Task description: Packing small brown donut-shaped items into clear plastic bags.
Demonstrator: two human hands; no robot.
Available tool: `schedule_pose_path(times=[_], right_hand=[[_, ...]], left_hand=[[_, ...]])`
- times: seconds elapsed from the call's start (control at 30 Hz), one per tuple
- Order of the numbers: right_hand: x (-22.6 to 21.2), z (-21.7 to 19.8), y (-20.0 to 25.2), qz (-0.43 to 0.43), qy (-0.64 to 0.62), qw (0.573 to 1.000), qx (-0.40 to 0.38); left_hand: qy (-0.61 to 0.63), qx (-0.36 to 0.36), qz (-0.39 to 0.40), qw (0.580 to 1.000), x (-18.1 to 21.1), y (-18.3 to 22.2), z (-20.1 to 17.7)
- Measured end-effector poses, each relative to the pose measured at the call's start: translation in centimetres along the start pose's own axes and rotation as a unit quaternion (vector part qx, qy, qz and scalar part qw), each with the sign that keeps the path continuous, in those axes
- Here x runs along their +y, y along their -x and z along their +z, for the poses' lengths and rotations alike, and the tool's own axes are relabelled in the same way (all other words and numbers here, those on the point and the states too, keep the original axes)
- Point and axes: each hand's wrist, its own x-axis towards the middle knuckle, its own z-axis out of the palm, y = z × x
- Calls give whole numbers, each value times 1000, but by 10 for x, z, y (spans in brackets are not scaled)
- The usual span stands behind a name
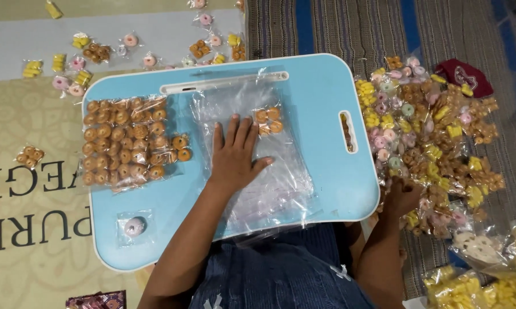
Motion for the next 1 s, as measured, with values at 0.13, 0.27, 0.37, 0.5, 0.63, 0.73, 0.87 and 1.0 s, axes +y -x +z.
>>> schedule_pose_path(times=[0.13, 0.27, 0.37, 0.5, 0.63, 0.73, 0.87, 1.0], right_hand=[[-10, -12, -2, 138, -294, 941, 93], [-22, -27, -24, 237, -429, 868, 73], [-78, -47, -11, 254, -594, 760, 72], [-152, -71, 12, 260, -562, 785, 7], [-167, -72, 27, 137, -504, 842, -134], [-178, -65, 46, 61, -509, 828, -227], [-238, -74, 84, 36, -505, 816, -280], [-255, -75, 110, -25, -458, 810, -366]], left_hand=[[8, 16, 9, 1000, -4, -3, 12], [11, 32, 19, 999, -4, -1, 15], [6, 65, 29, 997, -9, -1, 16], [138, 86, 44, 986, -15, 4, -3], [156, 123, 86, 976, -2, 24, -32], [133, 71, 119, 981, 8, 47, -21], [153, 41, 143, 977, 22, 77, -15], [187, -11, 137, 973, 25, 96, -1]])
